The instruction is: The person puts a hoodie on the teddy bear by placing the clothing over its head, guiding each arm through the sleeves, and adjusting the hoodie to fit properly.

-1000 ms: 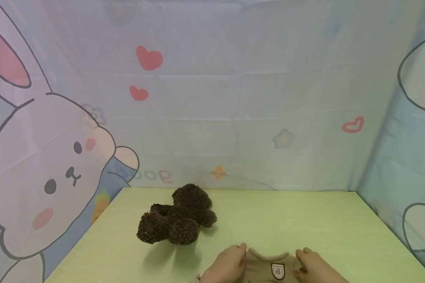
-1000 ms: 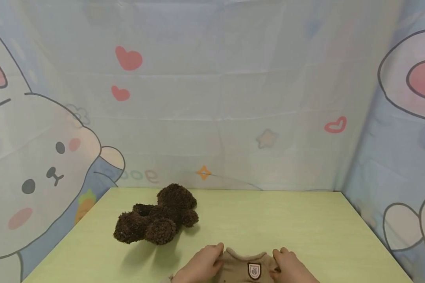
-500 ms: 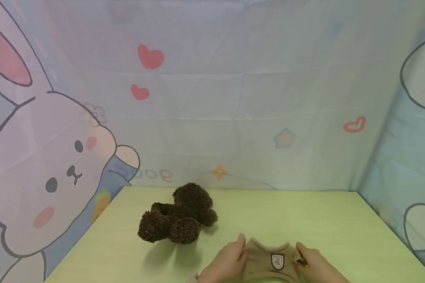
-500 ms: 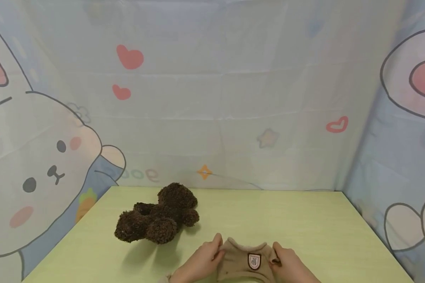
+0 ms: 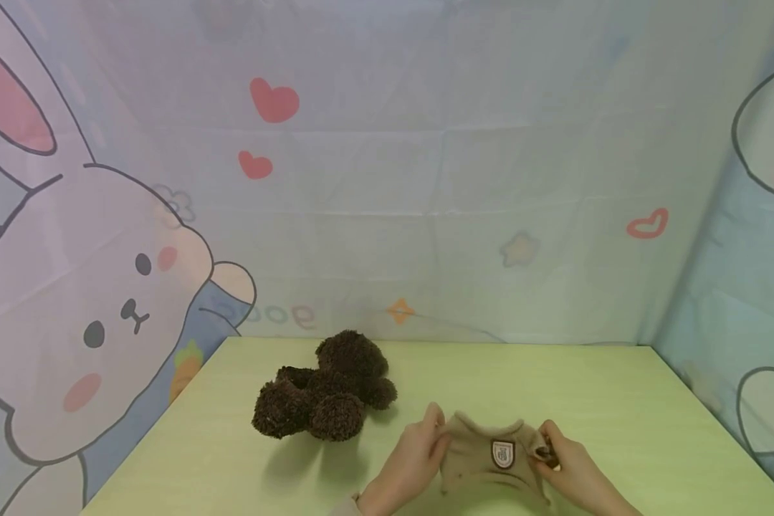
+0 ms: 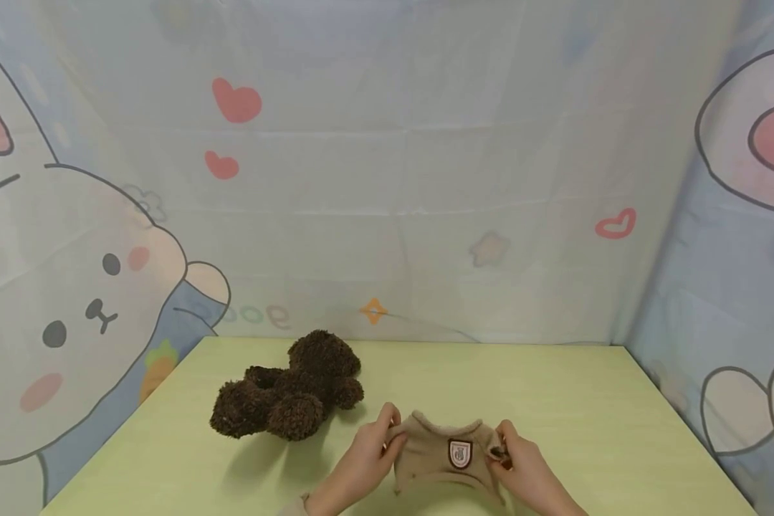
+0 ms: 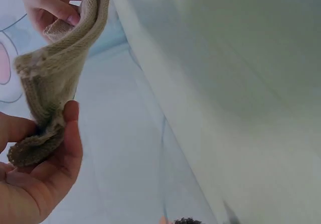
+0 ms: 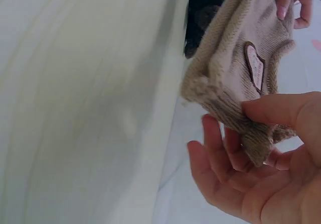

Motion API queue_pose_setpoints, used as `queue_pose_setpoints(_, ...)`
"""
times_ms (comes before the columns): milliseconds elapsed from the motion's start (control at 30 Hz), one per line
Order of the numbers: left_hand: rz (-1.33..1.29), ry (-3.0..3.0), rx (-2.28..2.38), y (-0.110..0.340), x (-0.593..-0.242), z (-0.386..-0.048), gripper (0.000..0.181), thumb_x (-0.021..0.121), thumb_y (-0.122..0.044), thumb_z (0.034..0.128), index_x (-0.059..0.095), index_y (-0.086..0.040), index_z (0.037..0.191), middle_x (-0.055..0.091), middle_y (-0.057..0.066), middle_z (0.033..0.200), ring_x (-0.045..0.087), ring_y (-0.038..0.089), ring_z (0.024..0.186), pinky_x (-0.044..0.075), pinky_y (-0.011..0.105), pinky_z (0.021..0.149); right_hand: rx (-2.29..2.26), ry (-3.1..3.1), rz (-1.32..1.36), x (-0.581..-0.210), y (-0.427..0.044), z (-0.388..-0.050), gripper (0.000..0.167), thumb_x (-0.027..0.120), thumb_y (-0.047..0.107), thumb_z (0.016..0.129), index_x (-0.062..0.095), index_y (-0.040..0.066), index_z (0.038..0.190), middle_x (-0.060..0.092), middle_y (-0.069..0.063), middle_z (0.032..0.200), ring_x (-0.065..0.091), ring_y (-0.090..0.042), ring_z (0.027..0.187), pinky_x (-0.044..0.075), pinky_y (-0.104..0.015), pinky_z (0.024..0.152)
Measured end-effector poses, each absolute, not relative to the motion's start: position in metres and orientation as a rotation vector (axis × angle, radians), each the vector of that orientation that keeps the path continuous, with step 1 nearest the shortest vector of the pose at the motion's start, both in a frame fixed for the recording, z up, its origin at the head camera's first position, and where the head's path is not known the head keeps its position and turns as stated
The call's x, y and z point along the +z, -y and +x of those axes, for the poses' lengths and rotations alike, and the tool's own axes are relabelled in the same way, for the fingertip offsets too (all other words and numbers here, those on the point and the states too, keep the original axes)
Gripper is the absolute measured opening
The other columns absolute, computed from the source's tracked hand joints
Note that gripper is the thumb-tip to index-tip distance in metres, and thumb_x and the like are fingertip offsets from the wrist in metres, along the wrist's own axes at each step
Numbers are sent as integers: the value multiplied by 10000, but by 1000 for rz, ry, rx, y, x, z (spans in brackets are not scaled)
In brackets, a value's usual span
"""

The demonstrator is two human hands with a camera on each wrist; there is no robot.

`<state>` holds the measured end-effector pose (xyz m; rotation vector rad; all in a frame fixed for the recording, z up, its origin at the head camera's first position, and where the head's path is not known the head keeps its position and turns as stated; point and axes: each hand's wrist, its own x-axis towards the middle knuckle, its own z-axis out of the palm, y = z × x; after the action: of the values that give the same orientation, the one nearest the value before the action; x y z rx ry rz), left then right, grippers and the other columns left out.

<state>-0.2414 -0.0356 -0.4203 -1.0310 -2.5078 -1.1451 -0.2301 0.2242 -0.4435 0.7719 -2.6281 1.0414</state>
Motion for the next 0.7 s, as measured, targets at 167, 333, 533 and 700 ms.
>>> queue_pose_setpoints(167, -1015, 2415, -1222, 34, -412, -241, 65, 398, -28, 932, 406, -91, 942, 327, -75, 563, 276, -39, 464, 281, 94, 425, 1085, 2577, 683, -438, -220, -230, 238, 592, 43, 829, 375, 22, 927, 603, -73, 839, 580, -12, 661, 468, -185, 540)
queue_pose_setpoints(333, -966, 2324, -1253, 35, -397, -236, 187, 414, 25, 906, 531, -95, 824, 472, -11, 622, 356, -35, 547, 377, 122, 514, 1153, 2464, 603, -432, -214, -228, 250, 588, 14, 828, 400, 10, 992, 609, -85, 828, 564, 10, 645, 466, -185, 511)
queue_pose_setpoints(533, -827, 2283, -1412, 44, -374, -227, 160, 456, -34, 907, 609, -62, 874, 604, 66, 742, 447, -23, 557, 443, 152, 518, 1358, 2416, 494, -417, -203, -226, 353, 558, 68, 866, 340, 21, 1139, 607, -101, 834, 551, 26, 687, 454, -217, 491)
queue_pose_setpoints(700, -765, 2374, -1438, 57, -360, -223, 178, 571, -127, 860, 594, -16, 998, 606, 103, 874, 492, 36, 655, 454, 163, 552, 1556, 2365, 468, -403, -196, -228, 413, 536, 127, 889, 266, 70, 1197, 621, -198, 968, 577, 38, 806, 481, -228, 567)
